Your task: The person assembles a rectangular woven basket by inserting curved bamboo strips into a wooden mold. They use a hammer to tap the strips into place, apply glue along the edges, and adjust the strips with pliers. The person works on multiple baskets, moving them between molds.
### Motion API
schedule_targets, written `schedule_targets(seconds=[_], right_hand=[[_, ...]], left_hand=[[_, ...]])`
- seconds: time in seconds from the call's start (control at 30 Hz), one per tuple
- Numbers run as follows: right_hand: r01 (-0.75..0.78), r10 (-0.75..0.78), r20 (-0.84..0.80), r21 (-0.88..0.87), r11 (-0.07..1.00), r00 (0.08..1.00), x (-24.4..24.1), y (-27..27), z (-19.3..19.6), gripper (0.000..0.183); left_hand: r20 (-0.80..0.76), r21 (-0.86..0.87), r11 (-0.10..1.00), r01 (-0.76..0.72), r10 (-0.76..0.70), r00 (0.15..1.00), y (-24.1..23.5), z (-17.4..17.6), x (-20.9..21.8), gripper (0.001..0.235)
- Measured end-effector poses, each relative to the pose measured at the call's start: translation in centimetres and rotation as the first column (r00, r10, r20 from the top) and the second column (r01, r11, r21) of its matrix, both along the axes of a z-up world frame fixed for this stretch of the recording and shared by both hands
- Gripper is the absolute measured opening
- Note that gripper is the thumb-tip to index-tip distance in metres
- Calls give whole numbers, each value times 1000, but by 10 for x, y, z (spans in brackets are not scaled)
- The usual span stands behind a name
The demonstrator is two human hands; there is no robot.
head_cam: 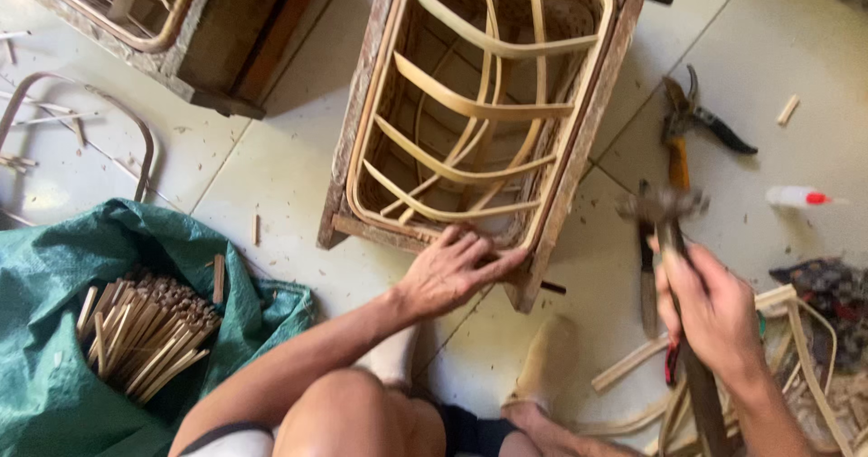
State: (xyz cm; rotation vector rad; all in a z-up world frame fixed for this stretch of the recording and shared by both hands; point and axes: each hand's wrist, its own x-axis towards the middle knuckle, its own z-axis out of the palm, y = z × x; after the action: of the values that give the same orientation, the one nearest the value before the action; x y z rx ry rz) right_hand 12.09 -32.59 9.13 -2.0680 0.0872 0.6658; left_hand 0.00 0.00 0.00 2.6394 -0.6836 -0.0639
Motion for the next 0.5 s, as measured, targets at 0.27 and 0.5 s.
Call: schedule_targets(seconds=[0.27,0.5], right_hand=[[-265,300,442,-140,954,846,92,98,7,21],[-308,396,627,-250,918,671,89,103,-1,20]], left_hand=[[44,-93,995,-30,34,998,3,25,11,73],[-4,-90,996,-22,21,1000,3,22,5,76]])
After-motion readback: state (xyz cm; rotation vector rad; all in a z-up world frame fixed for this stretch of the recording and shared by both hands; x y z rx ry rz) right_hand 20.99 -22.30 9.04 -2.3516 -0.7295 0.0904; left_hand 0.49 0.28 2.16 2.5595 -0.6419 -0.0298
